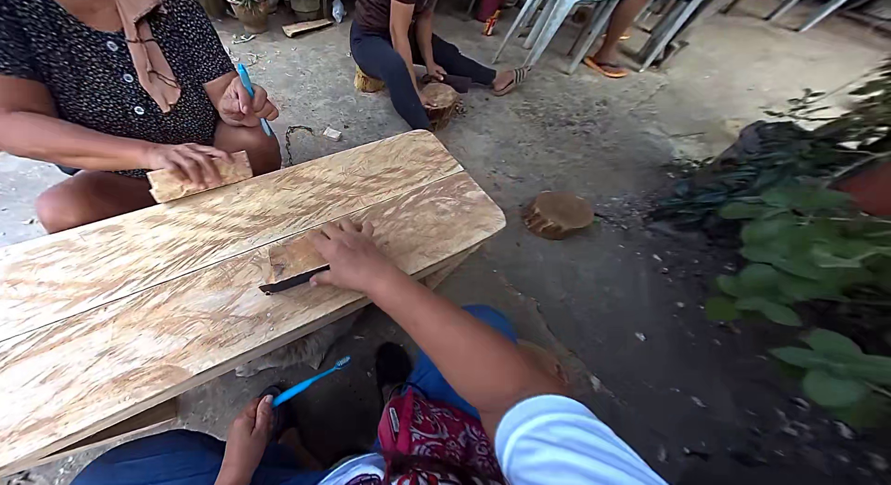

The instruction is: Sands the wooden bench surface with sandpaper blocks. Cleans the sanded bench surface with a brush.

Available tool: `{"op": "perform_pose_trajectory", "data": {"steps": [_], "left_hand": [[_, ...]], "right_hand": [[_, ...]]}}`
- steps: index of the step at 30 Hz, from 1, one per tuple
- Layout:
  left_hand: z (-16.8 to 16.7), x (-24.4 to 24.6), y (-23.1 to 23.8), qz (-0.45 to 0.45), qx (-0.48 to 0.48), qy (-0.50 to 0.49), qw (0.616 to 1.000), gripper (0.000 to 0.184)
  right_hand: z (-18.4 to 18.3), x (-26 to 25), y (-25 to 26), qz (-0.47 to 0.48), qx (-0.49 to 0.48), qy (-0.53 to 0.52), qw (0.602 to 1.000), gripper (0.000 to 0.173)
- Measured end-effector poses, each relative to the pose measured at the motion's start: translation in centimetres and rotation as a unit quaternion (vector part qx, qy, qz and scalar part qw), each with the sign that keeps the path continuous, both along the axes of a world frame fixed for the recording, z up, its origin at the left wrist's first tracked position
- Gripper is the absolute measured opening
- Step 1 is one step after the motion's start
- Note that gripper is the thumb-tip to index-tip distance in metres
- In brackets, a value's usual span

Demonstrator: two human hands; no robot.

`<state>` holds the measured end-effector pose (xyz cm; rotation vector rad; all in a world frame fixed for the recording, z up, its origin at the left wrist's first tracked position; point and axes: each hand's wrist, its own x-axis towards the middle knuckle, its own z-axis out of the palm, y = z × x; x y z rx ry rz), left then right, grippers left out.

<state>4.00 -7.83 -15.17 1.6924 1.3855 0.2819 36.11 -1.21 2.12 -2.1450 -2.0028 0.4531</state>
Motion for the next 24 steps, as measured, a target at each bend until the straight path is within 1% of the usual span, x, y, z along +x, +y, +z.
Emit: {"op": "perform_pose_trajectory", "data": {"steps": [1, 3, 6, 9, 11, 13, 14, 16, 18, 20, 21, 22, 24], "left_hand": [[-0.2, 0.1, 0.0, 0.003, -0.003, -0.002, 1.000, 0.042], [-0.4, -0.1, 0.0, 0.005, -0.006, -0.007, 1.000, 0.041], [-0.8, -0.8, -0.1, 0.010, -0.008, -0.007, 1.000, 0.039], [-1.2, -1.9, 0.0, 0.030, -0.018, -0.010, 0.999, 0.039], [-1.0, -2.2, -0.2, 0.050, -0.025, -0.018, 0.998, 0.039], [-0.8, -2.1, -0.3, 0.068, -0.036, -0.023, 0.997, 0.038], [-0.8, -2.0, -0.2, 0.076, -0.038, -0.025, 0.996, 0.038], [-0.9, -1.5, 0.1, 0.076, -0.048, -0.019, 0.996, 0.037], [-0.8, -0.8, 0.5, 0.066, -0.055, -0.011, 0.996, 0.037], [-0.8, -0.1, 0.9, 0.056, -0.056, -0.009, 0.997, 0.038], [-0.8, 0.2, 0.9, 0.054, -0.056, -0.010, 0.997, 0.038], [-0.7, 0.6, 0.8, 0.053, -0.057, -0.013, 0.997, 0.038], [-0.6, 0.8, 0.7, 0.046, -0.055, -0.011, 0.997, 0.037]], "right_hand": [[0.1, 0.0, -0.2, 0.009, -0.006, -0.001, 1.000, 0.075], [0.1, 2.2, -1.0, -0.013, 0.000, 0.007, 1.000, 0.074], [-0.6, 9.9, -2.6, -0.130, 0.017, -0.008, 0.991, 0.076], [-1.0, 18.3, -5.1, -0.267, 0.012, -0.017, 0.963, 0.080], [-0.8, 21.1, -6.2, -0.327, -0.004, -0.019, 0.945, 0.083], [-0.4, 20.3, -6.3, -0.328, -0.024, -0.018, 0.944, 0.085], [-0.4, 18.8, -5.9, -0.305, -0.023, -0.021, 0.952, 0.085], [-1.1, 14.3, -5.0, -0.225, 0.008, -0.028, 0.974, 0.083], [-1.1, 8.2, -4.5, -0.140, 0.030, -0.013, 0.990, 0.082], [-0.7, 3.0, -4.5, -0.069, 0.035, 0.003, 0.997, 0.078], [-0.4, 1.5, -4.6, -0.042, 0.022, 0.006, 0.999, 0.075], [-0.1, 0.9, -4.9, -0.025, 0.005, 0.005, 1.000, 0.072], [-0.1, 1.9, -5.6, -0.020, -0.005, 0.002, 1.000, 0.071]]}}
